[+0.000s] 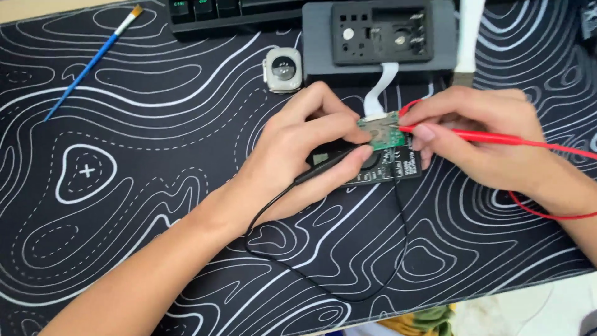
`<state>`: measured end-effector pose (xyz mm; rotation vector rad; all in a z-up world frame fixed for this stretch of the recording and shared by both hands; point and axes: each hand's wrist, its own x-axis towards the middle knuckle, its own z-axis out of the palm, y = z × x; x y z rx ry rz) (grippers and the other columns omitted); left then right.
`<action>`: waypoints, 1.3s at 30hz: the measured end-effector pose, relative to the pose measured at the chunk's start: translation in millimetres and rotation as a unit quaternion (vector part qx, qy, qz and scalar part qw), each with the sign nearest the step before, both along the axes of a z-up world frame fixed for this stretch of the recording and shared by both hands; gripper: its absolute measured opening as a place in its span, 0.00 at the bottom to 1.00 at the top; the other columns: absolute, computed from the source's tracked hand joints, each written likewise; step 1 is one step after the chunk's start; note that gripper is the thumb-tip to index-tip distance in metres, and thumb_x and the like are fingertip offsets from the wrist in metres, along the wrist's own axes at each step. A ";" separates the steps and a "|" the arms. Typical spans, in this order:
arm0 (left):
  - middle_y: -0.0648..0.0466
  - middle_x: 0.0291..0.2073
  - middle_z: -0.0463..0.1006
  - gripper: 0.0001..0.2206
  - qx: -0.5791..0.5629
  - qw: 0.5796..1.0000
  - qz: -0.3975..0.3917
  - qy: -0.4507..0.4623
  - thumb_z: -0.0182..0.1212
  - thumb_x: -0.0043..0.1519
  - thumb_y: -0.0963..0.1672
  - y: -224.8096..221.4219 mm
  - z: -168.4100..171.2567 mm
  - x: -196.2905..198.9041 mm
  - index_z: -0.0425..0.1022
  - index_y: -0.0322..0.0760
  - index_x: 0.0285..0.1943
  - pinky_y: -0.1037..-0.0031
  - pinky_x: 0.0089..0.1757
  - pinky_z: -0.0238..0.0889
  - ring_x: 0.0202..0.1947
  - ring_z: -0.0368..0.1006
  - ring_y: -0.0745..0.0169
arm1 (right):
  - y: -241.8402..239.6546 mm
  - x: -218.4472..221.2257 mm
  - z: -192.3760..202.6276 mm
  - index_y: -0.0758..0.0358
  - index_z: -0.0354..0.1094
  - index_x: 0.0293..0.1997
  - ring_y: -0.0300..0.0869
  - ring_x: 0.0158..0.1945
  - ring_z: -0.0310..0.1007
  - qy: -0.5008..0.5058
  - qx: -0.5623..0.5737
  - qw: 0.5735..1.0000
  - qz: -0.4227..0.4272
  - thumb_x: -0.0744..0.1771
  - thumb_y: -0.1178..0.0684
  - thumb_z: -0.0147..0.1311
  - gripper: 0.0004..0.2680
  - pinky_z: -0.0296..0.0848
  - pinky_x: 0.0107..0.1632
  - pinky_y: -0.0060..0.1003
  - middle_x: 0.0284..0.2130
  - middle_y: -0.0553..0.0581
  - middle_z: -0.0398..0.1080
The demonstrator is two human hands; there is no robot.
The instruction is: Testing contact points on a small circuit board using multimeter probes to check for electrical continuity or voltage.
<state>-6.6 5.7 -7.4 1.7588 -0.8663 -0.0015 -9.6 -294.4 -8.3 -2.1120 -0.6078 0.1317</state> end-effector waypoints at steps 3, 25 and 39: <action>0.49 0.47 0.71 0.05 -0.003 1.000 -0.004 -0.007 0.65 0.76 0.40 -1.7 -0.7 0.5 0.81 0.30 0.56 0.68 0.51 0.74 0.47 0.75 0.55 | -0.7 -2.5 0.9 0.73 0.77 0.53 0.41 0.28 0.87 -0.016 -0.014 1.000 -0.005 0.74 0.64 0.58 0.04 0.88 0.39 0.27 0.36 0.63 0.82; 0.47 0.51 0.73 0.06 0.043 0.999 -0.014 -0.004 0.65 0.76 0.41 1.1 2.4 4.7 0.84 0.33 0.57 0.67 0.52 0.73 0.47 0.76 0.54 | -1.2 3.3 3.3 0.66 0.79 0.53 0.36 0.26 0.88 0.018 0.006 1.000 0.005 0.72 0.59 0.60 0.05 0.88 0.37 0.23 0.40 0.57 0.84; 0.43 0.58 0.72 0.08 0.074 0.997 -0.036 -0.005 0.67 0.76 0.40 4.8 3.8 4.6 0.88 0.39 0.61 0.64 0.57 0.75 0.55 0.74 0.48 | 0.0 5.2 7.8 0.65 0.79 0.54 0.34 0.27 0.88 0.038 -0.013 0.999 0.019 0.72 0.57 0.62 0.07 0.86 0.38 0.21 0.36 0.53 0.84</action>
